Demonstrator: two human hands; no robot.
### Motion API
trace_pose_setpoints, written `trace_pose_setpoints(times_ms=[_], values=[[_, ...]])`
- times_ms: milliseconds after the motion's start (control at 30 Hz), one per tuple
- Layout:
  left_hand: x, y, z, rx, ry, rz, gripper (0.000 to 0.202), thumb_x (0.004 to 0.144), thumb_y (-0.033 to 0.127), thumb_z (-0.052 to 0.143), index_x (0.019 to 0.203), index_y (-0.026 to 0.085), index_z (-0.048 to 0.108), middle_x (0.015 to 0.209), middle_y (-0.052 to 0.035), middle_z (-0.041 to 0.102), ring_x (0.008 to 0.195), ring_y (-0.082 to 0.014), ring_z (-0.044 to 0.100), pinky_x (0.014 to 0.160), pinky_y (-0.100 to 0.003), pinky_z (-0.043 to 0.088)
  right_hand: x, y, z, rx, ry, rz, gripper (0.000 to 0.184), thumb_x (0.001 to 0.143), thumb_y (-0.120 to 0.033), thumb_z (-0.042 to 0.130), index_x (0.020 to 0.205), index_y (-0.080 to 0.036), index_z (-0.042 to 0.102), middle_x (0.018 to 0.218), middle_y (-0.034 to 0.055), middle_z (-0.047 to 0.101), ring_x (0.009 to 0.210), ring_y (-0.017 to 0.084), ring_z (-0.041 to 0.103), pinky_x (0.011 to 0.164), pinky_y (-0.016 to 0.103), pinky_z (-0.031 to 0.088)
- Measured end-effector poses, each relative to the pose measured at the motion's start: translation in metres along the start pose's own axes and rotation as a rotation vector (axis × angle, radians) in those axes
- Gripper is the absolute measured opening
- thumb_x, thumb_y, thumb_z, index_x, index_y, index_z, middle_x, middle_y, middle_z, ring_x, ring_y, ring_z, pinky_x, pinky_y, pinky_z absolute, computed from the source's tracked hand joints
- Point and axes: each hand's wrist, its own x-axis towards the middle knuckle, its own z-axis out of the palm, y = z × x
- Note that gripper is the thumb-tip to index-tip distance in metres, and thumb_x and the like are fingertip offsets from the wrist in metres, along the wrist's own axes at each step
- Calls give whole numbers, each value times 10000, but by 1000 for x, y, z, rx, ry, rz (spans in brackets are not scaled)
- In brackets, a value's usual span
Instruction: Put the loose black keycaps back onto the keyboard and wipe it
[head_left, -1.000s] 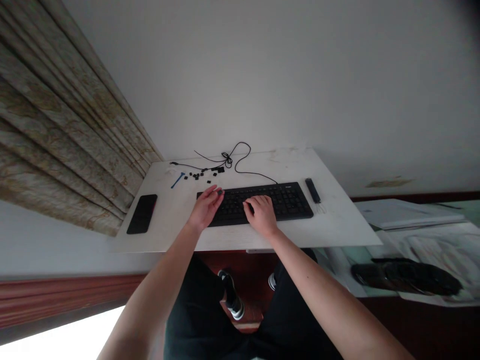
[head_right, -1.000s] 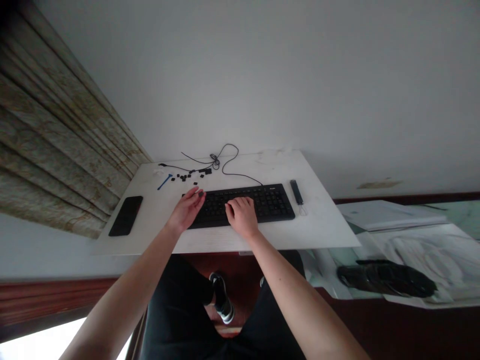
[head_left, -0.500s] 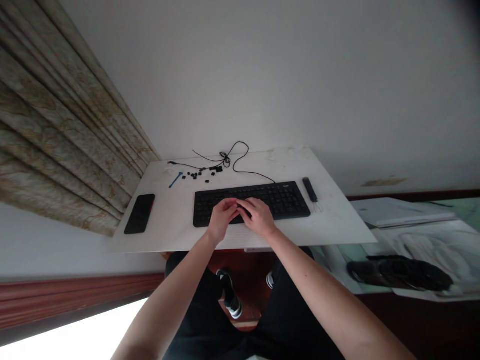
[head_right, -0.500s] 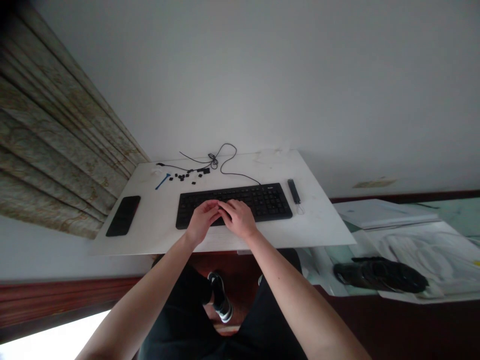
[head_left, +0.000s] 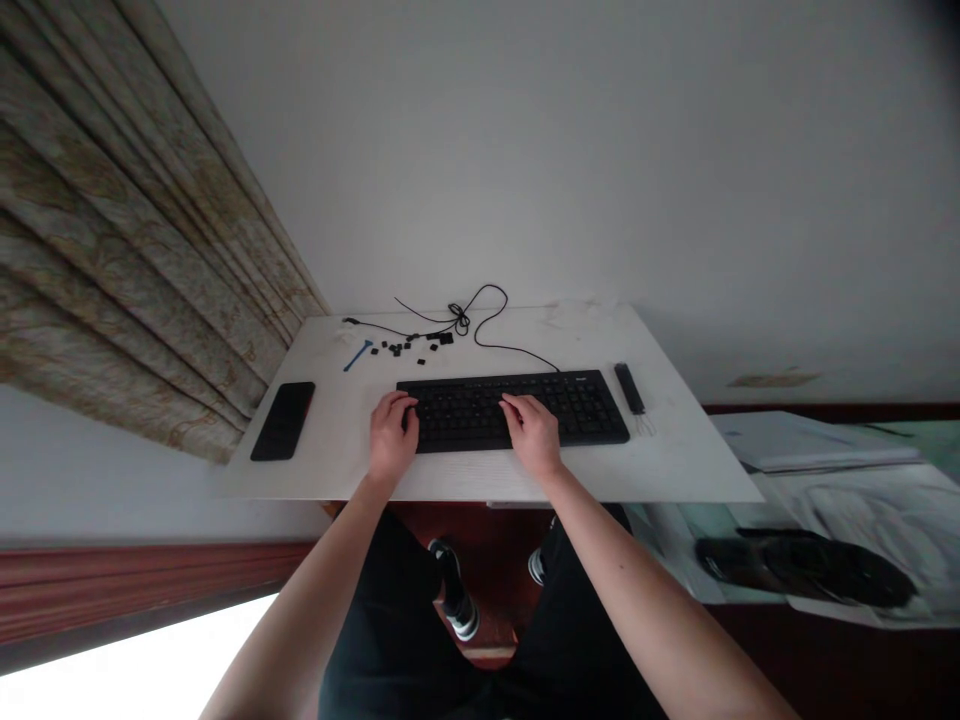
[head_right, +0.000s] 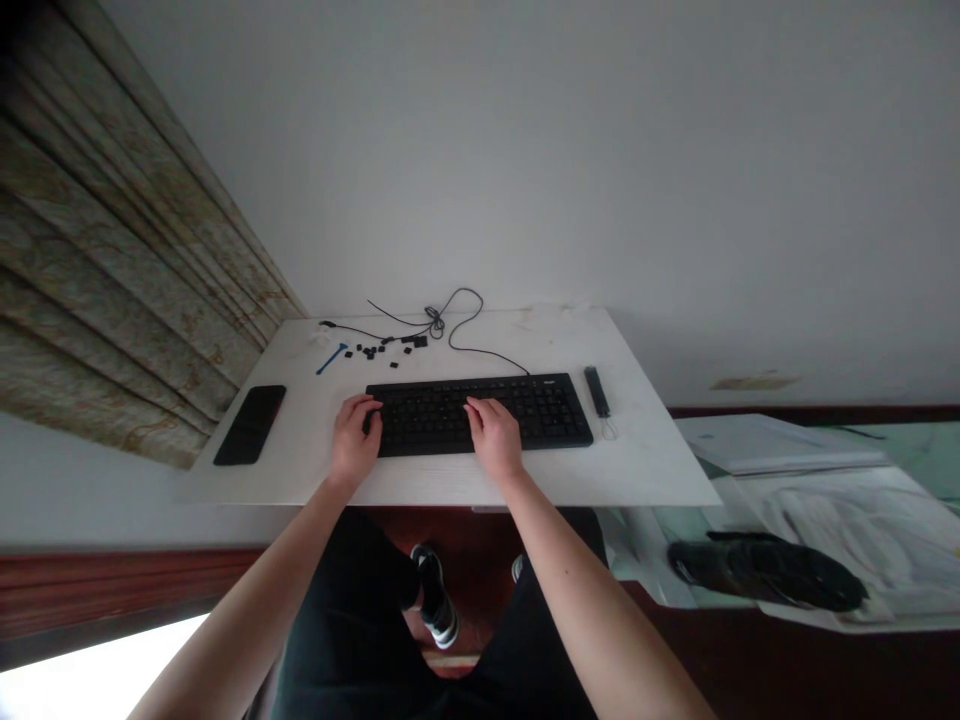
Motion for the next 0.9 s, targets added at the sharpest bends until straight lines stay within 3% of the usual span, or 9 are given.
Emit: trace_pose_setpoints(times_ms=[100,200,400,567,700,900], values=[[1,-18,-4,60,0,-23,172,881,151,553,1027,195,634,1174,-105,590,1166,-239,577,1076,-446,459,0,-1,-1,32,-9,19,255,993,-286,492,1076,-198,716,960,92,717,859,206,676,807,351,549],[0,-24,1,52,-28,-51,189,886,173,568,1067,198,615,1228,-107,565,1212,-238,558,1102,-437,445,7,-5,-3,64,-60,38,240,978,-292,521,1044,-207,735,943,82,716,831,197,668,786,340,542],[2,-28,3,44,3,-89,217,885,167,560,1093,206,609,1281,-111,542,1262,-242,531,1119,-442,429,61,-15,10,71,-256,64,129,881,-294,667,840,-230,772,900,61,719,926,221,651,900,380,493],[3,-31,1,20,-2,-90,193,879,160,556,1057,202,619,1191,-101,590,1196,-234,572,1095,-437,450,116,-20,30,30,-582,136,124,846,-245,681,818,-186,786,950,82,744,944,220,658,887,325,470],[3,-30,1,-3,-13,-105,195,877,154,551,1050,207,624,1157,-95,606,1166,-230,588,1073,-433,466,135,-21,40,-17,-886,268,146,818,-271,708,850,-163,800,881,85,764,846,211,678,773,286,475],[4,-30,0,-12,-17,-120,186,876,159,548,1037,208,628,1128,-90,619,1141,-228,598,1059,-436,473,140,-19,46,-27,-989,313,182,791,-294,722,878,-158,807,868,81,771,850,211,684,752,277,475]])
